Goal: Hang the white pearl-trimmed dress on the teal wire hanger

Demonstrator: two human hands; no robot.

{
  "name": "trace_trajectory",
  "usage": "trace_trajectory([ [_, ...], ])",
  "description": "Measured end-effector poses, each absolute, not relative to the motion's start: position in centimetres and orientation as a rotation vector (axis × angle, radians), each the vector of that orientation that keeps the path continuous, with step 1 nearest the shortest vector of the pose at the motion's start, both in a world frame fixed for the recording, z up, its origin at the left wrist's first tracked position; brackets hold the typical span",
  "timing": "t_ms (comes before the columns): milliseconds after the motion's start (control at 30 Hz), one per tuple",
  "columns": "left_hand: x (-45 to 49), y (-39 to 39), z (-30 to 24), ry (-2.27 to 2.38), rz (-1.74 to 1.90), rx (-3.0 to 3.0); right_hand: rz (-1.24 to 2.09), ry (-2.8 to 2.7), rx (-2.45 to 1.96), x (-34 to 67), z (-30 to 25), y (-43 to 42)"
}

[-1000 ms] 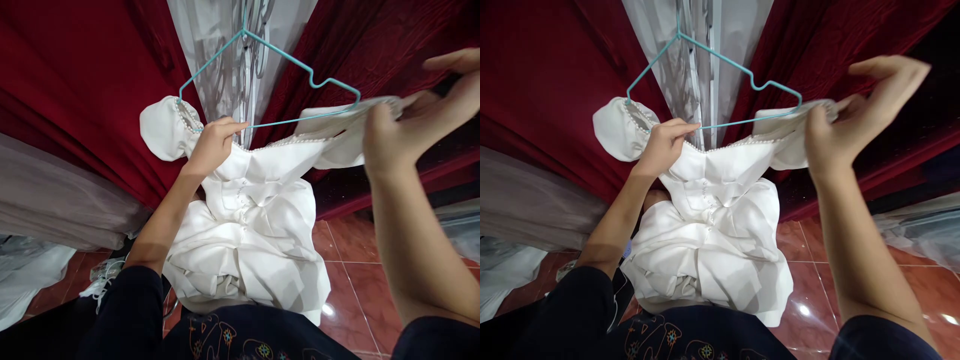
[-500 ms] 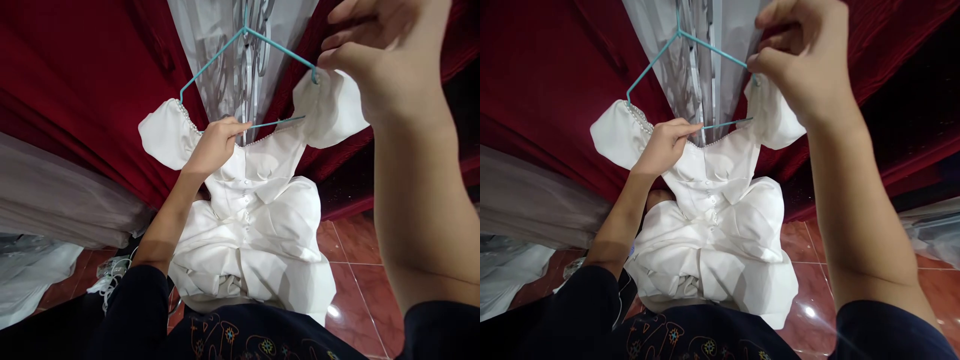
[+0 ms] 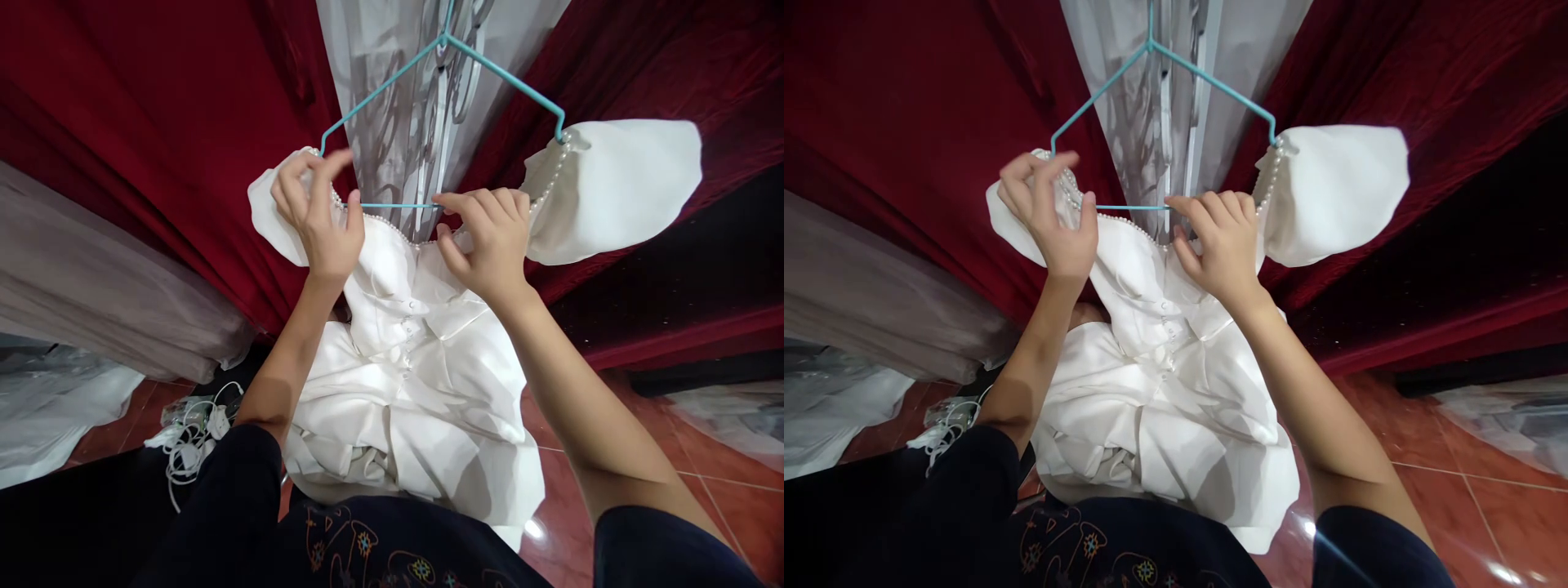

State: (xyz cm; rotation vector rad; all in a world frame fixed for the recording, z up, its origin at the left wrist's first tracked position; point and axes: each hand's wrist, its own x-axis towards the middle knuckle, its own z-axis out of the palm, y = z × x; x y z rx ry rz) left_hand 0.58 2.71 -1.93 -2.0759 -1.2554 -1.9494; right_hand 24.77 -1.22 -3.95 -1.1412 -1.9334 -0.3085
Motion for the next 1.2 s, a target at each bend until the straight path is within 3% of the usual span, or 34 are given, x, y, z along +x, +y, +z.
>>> trace_trajectory([
  [367, -6.3, 5.9, 3.0, -1.422, -1.988, -1.906, -0.265, -1.950, -1.110, 25.0, -3.3, -1.5],
  [533, -9.1, 4.1, 1.0, -1.639, -1.687, -1.809, -0.277, -1.933, -1.115, 25.3, -3.1, -1.4],
  [700, -7.2, 0.7, -1.8, -1.764, -1.709, -2.297, -0.250, -1.927, -1.124, 25.2, -3.2, -1.2],
  [867, -1.4, -3.3, 0.0, -1.365, -1.881, -2.641, -0.204, -1.926, -1.112, 24.7, -3.1, -1.4],
  [1033, 1.0, -2.4, 2.7, -1.244, -1.534, -2.541, -0.179, -1.937, -1.007, 24.9, -3.1, -2.1],
  [1200, 1.6, -0.5, 1.8, -1.355, -1.236, -2.618, -0.333, -1.872, -0.985, 26.6, -1.9, -2.5],
])
